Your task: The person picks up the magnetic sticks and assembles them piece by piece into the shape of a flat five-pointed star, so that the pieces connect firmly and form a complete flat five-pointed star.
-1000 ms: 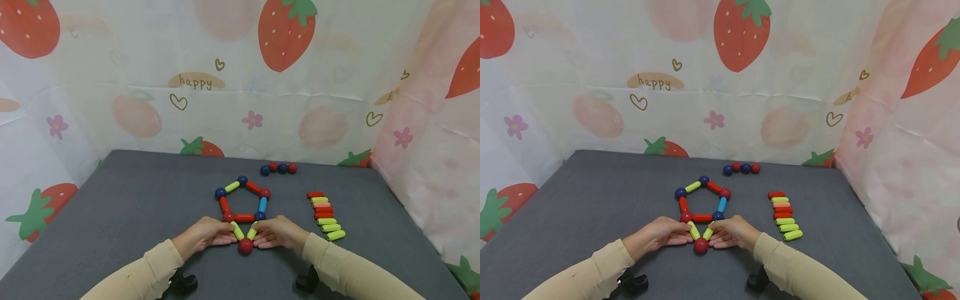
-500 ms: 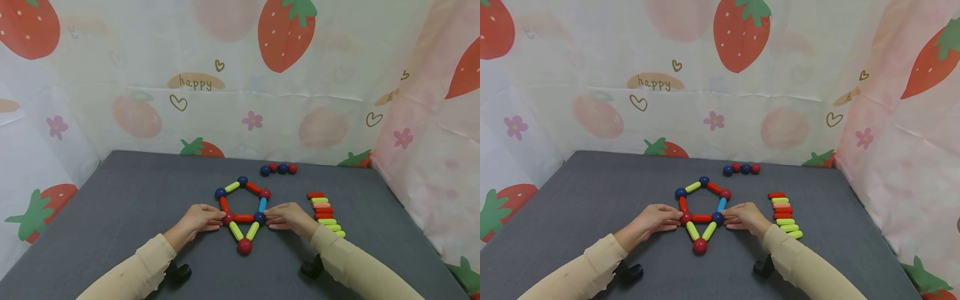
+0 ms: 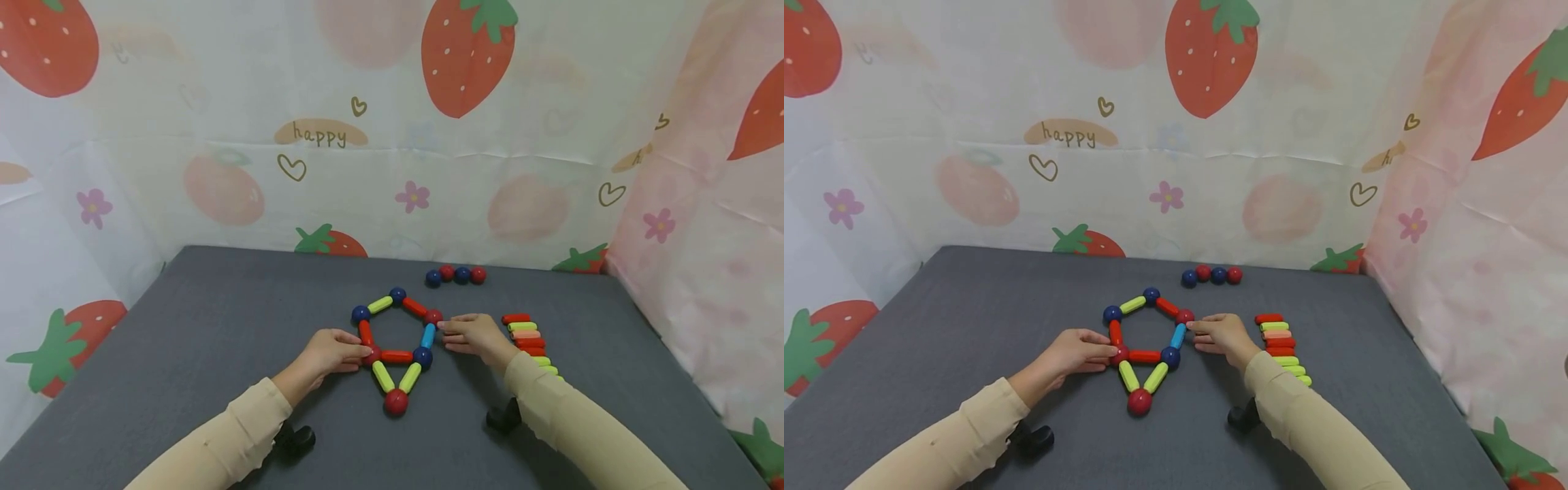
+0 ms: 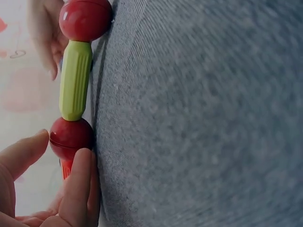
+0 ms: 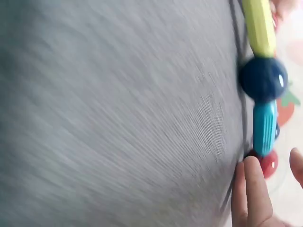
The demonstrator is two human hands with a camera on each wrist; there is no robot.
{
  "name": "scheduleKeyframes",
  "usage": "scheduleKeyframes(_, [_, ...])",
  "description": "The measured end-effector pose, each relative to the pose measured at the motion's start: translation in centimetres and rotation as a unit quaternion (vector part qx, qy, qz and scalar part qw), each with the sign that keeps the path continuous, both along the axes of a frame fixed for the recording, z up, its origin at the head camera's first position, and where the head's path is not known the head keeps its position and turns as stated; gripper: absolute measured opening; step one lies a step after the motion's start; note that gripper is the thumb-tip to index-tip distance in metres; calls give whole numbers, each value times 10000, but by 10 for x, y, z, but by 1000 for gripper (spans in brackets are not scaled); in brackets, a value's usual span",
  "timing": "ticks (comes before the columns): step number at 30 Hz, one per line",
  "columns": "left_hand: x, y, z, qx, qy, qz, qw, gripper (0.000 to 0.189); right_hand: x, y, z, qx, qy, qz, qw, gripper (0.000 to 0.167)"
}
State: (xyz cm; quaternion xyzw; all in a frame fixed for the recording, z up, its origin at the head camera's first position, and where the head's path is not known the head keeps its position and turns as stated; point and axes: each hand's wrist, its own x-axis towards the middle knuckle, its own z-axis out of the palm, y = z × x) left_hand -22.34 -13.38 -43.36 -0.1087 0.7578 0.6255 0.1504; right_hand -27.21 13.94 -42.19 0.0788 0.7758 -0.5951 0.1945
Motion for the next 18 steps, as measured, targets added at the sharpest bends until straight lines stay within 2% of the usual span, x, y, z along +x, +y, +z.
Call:
scheduleKeyframes(5, [0,0,0,-6,-8,-10,10000,32,-13,1,-1,-167,212,230,9994,48])
scheduleKeyframes(7, [-1,0,0,-17,-6,-33,10000,32,-15,0,-2,-247,196,181,9993,43])
scheduleKeyframes(13, [-4,-7,1,-72,2,-206,9998,35,-13,1,-4,-248,110,16,9996,34])
scheduleKeyframes(18, [-6,-10,6,-63,-26,-319,9995,37,-11,1,-2,-53,147,199,9997,37])
